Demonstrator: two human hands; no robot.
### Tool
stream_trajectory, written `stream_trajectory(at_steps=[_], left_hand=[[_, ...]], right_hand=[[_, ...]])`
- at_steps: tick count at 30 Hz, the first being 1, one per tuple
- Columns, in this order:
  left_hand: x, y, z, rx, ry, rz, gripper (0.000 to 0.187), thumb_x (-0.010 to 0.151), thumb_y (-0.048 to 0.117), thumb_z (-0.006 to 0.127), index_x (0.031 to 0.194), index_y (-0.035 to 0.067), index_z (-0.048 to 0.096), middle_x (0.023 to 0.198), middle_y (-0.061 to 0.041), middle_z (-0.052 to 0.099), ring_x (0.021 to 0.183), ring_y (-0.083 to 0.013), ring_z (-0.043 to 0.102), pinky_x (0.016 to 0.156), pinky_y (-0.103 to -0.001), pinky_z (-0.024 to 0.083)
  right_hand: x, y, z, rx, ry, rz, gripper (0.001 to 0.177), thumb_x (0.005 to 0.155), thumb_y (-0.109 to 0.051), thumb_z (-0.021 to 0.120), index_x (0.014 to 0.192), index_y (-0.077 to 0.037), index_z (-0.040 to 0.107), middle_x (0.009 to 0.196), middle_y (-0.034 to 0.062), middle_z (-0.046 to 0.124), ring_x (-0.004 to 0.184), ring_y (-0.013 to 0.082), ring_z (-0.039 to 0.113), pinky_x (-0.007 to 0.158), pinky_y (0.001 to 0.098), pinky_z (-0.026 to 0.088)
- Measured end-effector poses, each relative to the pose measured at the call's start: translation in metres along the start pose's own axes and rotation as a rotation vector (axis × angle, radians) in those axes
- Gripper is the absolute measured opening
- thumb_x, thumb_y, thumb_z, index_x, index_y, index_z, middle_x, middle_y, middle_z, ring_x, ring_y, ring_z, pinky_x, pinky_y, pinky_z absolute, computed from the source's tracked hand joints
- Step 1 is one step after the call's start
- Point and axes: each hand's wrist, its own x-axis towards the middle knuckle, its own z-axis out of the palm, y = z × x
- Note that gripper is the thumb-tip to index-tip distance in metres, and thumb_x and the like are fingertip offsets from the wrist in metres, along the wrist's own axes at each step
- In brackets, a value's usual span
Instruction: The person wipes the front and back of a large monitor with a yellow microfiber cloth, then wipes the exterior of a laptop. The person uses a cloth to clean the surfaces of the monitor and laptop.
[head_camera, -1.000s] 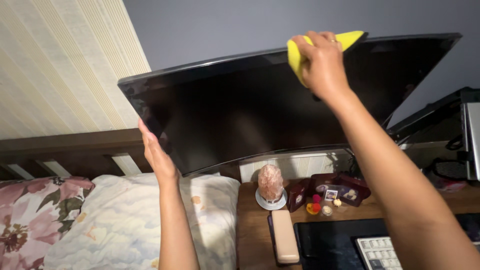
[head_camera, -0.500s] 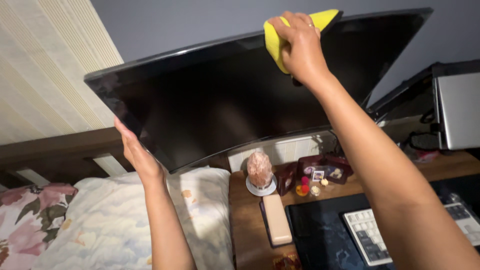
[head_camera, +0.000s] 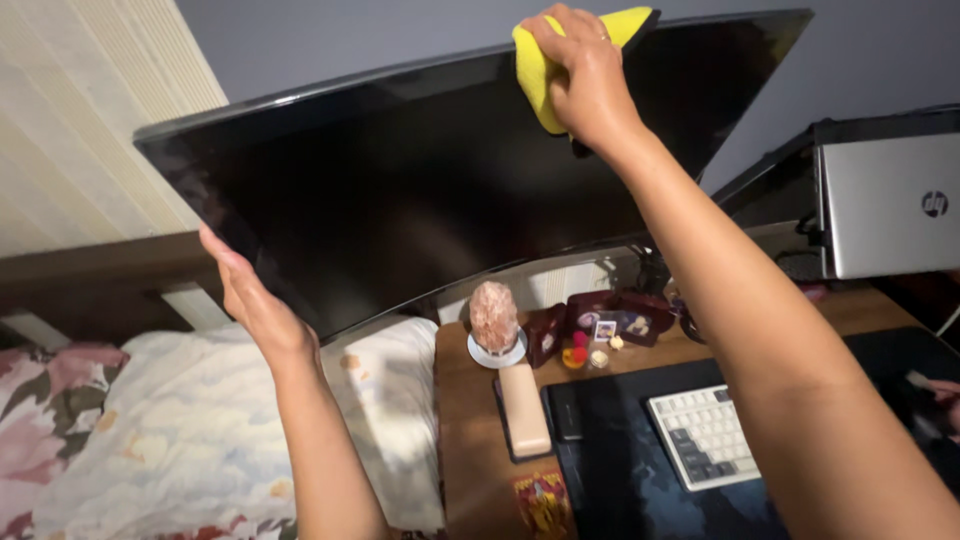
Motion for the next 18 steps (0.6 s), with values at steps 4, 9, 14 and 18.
stream_trajectory(at_steps=[4, 9, 14, 18], left_hand=[[-0.019, 0.021, 0.002, 0.025, -0.011, 0.036, 0.068, 0.116, 0.043, 0.039, 0.165, -0.001, 0.023, 0.175, -0.016, 0.020, 0.164, -0.0274, 0.021, 0.134, -0.038, 0.014], [-0.042, 0.051, 0.006, 0.019, -0.033, 0.043, 0.069, 0.116, 0.043, 0.040, 0.165, -0.003, 0.021, 0.176, -0.017, 0.019, 0.164, -0.0276, 0.020, 0.135, -0.038, 0.013], [-0.066, 0.083, 0.007, 0.121, -0.045, 0.057, 0.069, 0.116, 0.041, 0.039, 0.165, -0.005, 0.022, 0.175, -0.018, 0.020, 0.164, -0.0287, 0.019, 0.134, -0.038, 0.013], [-0.086, 0.107, 0.009, 0.151, -0.067, 0.055, 0.068, 0.116, 0.041, 0.037, 0.164, -0.005, 0.023, 0.175, -0.019, 0.023, 0.164, -0.0287, 0.022, 0.134, -0.038, 0.014]], right_hand=[[-0.003, -0.003, -0.013, 0.047, 0.012, -0.022, 0.063, 0.079, 0.016, 0.059, 0.136, -0.008, 0.067, 0.144, 0.0181, 0.060, 0.135, 0.0439, 0.052, 0.113, 0.0479, 0.045], [-0.013, -0.013, -0.030, 0.102, 0.006, -0.040, 0.068, 0.074, 0.016, 0.058, 0.139, -0.005, 0.065, 0.148, 0.0241, 0.055, 0.140, 0.0454, 0.047, 0.116, 0.0480, 0.041], [-0.020, -0.031, -0.046, 0.165, -0.022, -0.029, 0.070, 0.076, 0.016, 0.057, 0.142, -0.005, 0.062, 0.149, 0.0223, 0.056, 0.141, 0.0440, 0.047, 0.117, 0.0459, 0.042], [-0.023, -0.051, -0.055, 0.202, -0.036, -0.018, 0.071, 0.077, 0.013, 0.057, 0.145, -0.007, 0.061, 0.147, 0.0219, 0.058, 0.138, 0.0440, 0.048, 0.116, 0.0462, 0.042]])
